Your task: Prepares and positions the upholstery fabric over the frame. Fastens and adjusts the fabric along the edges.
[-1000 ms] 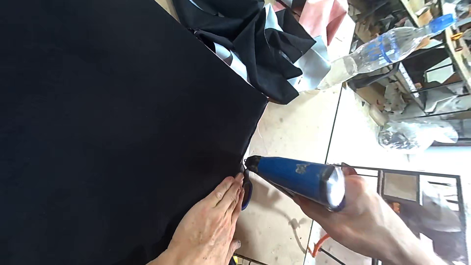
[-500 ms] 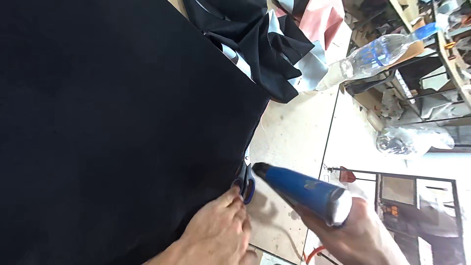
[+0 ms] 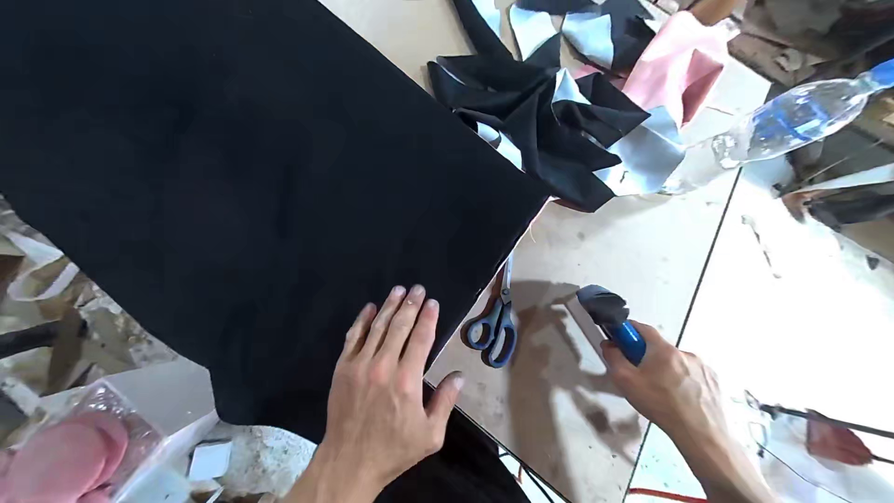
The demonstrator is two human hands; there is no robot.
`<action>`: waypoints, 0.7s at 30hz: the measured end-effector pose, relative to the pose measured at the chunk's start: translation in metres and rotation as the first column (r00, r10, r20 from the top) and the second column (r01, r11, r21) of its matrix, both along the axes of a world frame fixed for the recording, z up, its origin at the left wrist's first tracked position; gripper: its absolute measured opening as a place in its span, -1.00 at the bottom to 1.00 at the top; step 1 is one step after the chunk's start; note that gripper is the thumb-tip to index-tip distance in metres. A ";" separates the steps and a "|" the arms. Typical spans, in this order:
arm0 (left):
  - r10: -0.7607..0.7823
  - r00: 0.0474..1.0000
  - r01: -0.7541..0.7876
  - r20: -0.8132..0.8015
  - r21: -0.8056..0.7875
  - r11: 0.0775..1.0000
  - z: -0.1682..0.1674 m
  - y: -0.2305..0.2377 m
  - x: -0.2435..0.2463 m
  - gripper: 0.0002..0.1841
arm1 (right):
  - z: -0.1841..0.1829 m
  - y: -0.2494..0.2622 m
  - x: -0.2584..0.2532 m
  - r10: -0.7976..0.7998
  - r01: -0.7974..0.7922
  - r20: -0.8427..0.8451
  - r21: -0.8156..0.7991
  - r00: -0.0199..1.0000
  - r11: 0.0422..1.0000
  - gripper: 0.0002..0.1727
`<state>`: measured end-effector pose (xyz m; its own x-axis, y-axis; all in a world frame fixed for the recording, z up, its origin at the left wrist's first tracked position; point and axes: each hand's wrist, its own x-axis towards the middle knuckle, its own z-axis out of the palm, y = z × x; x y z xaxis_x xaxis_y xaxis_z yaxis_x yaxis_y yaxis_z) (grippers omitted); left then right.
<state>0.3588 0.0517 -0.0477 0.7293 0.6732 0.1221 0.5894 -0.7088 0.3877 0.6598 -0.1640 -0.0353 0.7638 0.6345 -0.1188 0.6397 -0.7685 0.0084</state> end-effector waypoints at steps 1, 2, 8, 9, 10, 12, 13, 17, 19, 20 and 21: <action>0.036 0.999 -0.036 0.005 0.096 0.995 -0.004 -0.005 0.001 -0.44 | 0.002 -0.001 -0.005 -0.006 0.006 -0.006 0.014 1.000 1.000 -0.54; 0.061 0.998 -0.058 -0.014 0.170 0.984 -0.012 -0.008 0.000 -0.47 | 0.002 -0.002 -0.011 -0.014 0.014 -0.009 0.023 1.000 1.000 -0.53; 0.122 0.992 -0.108 -0.021 0.333 0.937 -0.041 -0.028 -0.020 -0.66 | -0.015 -0.003 -0.031 -0.001 0.001 -0.002 0.047 1.000 0.999 -0.46; 0.118 0.993 -0.110 -0.004 0.340 0.934 -0.042 -0.030 -0.021 -0.69 | -0.017 -0.003 -0.032 0.008 -0.008 -0.003 0.050 1.000 0.999 -0.46; 0.117 0.993 -0.112 0.006 0.348 0.931 -0.043 -0.031 -0.022 -0.71 | -0.018 -0.004 -0.032 0.013 -0.013 -0.007 0.052 1.000 0.999 -0.46; 0.110 0.994 -0.108 0.016 0.371 0.923 -0.045 -0.031 -0.024 -0.75 | -0.019 -0.005 -0.031 0.009 -0.008 -0.007 0.047 1.000 0.999 -0.46; 0.094 0.995 -0.094 0.020 0.382 0.919 -0.046 -0.030 -0.024 -0.76 | -0.018 -0.005 -0.031 0.004 -0.003 -0.007 0.044 1.000 0.999 -0.46; -0.043 0.999 0.042 -0.008 0.394 0.918 -0.047 -0.031 -0.027 -0.79 | -0.002 -0.006 -0.034 -0.009 0.013 -0.053 0.063 0.999 0.998 -0.53; -0.072 0.997 0.078 -0.029 0.396 0.915 -0.049 -0.033 -0.027 -0.79 | 0.011 -0.003 -0.038 -0.009 0.017 -0.108 0.075 0.994 0.997 -0.58; -0.078 0.996 0.085 -0.034 0.398 0.914 -0.050 -0.035 -0.027 -0.79 | 0.018 0.000 -0.041 0.003 0.009 -0.135 0.090 0.991 0.996 -0.60; -0.081 0.996 0.089 -0.037 0.400 0.912 -0.051 -0.036 -0.026 -0.79 | 0.024 0.002 -0.043 0.022 -0.004 -0.162 0.112 0.987 0.994 -0.61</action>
